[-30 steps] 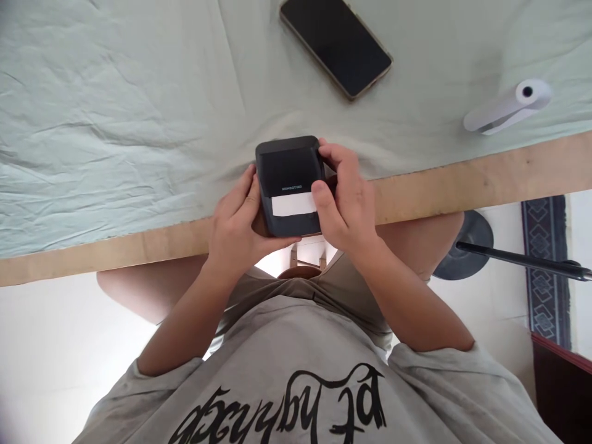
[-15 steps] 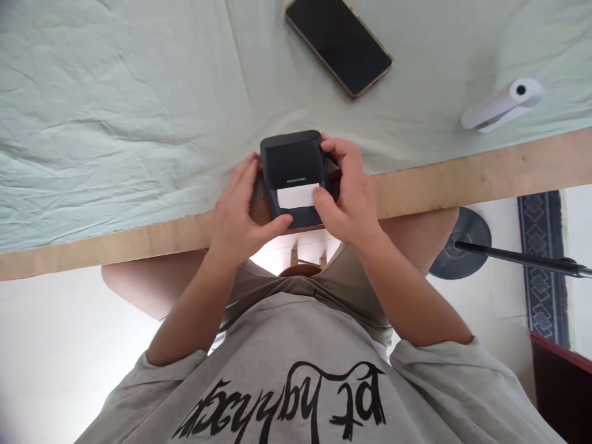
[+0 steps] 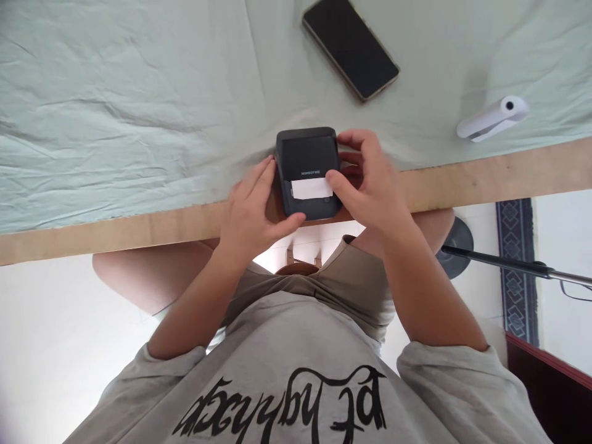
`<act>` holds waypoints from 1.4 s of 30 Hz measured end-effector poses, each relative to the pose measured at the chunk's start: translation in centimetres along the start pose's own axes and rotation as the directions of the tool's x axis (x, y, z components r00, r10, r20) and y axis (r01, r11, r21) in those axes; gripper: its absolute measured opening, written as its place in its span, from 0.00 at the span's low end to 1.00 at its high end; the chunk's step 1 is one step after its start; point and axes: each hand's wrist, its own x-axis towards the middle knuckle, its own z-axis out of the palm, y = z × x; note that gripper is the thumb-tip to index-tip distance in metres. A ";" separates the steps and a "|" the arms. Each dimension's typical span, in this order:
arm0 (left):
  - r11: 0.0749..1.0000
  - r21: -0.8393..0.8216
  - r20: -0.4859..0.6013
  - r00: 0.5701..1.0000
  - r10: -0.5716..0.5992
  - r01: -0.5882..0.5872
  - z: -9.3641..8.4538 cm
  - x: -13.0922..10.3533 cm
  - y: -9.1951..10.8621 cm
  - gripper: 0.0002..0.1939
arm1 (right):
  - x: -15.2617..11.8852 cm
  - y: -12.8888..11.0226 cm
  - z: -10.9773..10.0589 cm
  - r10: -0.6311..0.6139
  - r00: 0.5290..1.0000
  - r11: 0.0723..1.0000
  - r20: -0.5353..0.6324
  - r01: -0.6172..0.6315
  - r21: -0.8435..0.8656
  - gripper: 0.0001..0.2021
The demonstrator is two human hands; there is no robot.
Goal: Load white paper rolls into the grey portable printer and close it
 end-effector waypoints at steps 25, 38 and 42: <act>0.999 -0.038 -0.021 1.000 0.020 -0.021 0.2 0.1 -0.2 0.51 | -0.9 0.5 0.8 -0.047 0.999 0.999 -0.012 0.047 0.023 0.24; 0.998 -0.069 -0.024 1.000 0.012 -0.014 -0.2 0.0 0.1 0.40 | 2.8 -4.5 -0.4 -0.166 0.973 0.968 -0.162 0.130 -0.214 0.07; 0.998 -0.065 -0.028 1.000 0.013 -0.015 -0.2 0.0 0.1 0.40 | 3.7 -5.3 0.0 -0.253 0.947 0.940 -0.200 0.192 -0.283 0.07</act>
